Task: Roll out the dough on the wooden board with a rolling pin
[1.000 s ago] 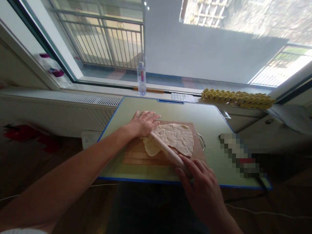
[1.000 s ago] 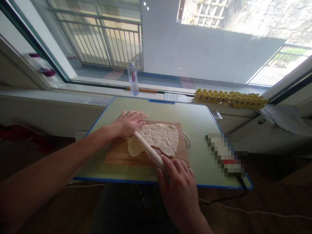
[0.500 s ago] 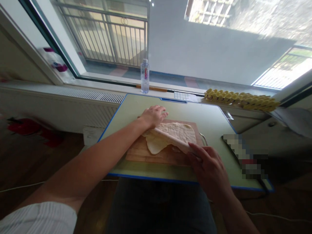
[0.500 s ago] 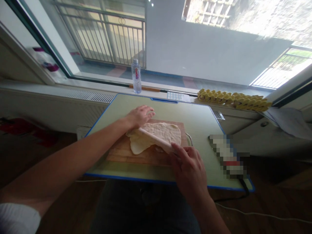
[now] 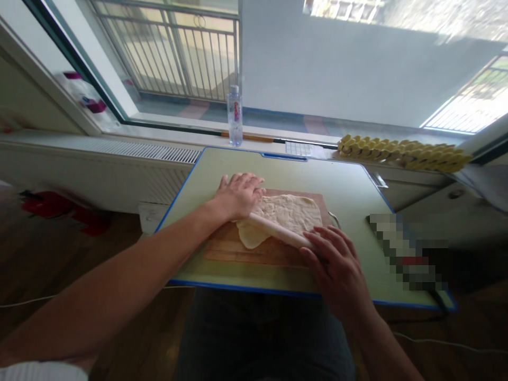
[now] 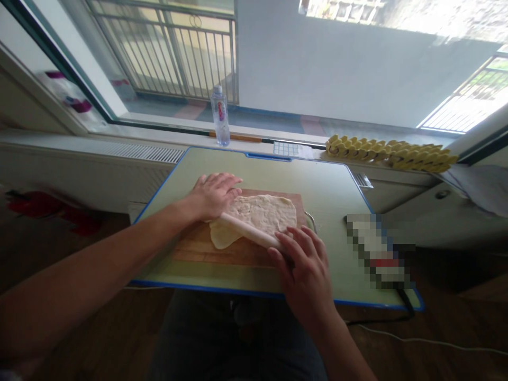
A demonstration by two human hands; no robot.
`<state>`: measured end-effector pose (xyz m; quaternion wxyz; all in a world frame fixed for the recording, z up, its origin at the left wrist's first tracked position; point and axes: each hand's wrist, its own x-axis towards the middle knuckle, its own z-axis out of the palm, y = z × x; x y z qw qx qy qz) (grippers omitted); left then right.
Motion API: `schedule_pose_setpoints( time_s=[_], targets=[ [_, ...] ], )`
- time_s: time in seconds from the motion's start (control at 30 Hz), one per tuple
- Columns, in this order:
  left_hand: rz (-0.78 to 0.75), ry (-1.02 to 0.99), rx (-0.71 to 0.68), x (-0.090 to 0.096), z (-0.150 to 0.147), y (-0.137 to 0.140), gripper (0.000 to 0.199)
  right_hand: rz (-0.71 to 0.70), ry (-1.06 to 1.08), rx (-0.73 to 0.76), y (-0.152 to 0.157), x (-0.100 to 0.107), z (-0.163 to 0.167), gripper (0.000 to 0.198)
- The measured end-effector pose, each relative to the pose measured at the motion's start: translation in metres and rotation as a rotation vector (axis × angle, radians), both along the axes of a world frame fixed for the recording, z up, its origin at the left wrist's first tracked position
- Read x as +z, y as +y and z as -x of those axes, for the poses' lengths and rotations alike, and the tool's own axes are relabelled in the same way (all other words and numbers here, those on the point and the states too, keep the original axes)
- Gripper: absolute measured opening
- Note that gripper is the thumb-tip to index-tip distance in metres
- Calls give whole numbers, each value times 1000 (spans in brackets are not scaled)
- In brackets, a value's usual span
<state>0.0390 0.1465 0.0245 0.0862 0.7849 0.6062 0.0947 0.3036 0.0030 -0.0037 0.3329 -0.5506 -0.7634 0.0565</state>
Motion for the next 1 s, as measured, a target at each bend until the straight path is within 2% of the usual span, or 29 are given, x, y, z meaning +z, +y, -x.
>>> schedule_pose_setpoints(
  time_s=[0.13,0.23,0.33,0.47,0.57,0.63,0.73,0.87,1.0],
  targets=[
    [42,21,67,1,-5,21,57,-19,-11,-25,20,4,-8,32],
    [46,7,63,0,-6,22,57,-35,-18,16,26,2,-14,33],
    [41,-18,66,1,-1,4,58,-25,-6,79,21,0,-18,29],
    [25,-12,77,1,8,-30,58,-31,32,78,10,-3,-18,25],
    [-2,5,96,1,12,-44,58,-53,48,83,11,-2,-18,27],
    [-12,14,117,2,12,-41,57,-63,47,86,20,2,-18,26],
    [-10,16,154,4,10,-22,58,-64,19,61,48,11,-17,24],
    [11,14,208,5,7,0,58,16,-67,19,83,22,-16,31],
    [22,9,188,2,7,-18,59,61,-58,-45,81,14,-19,43]
  ],
)
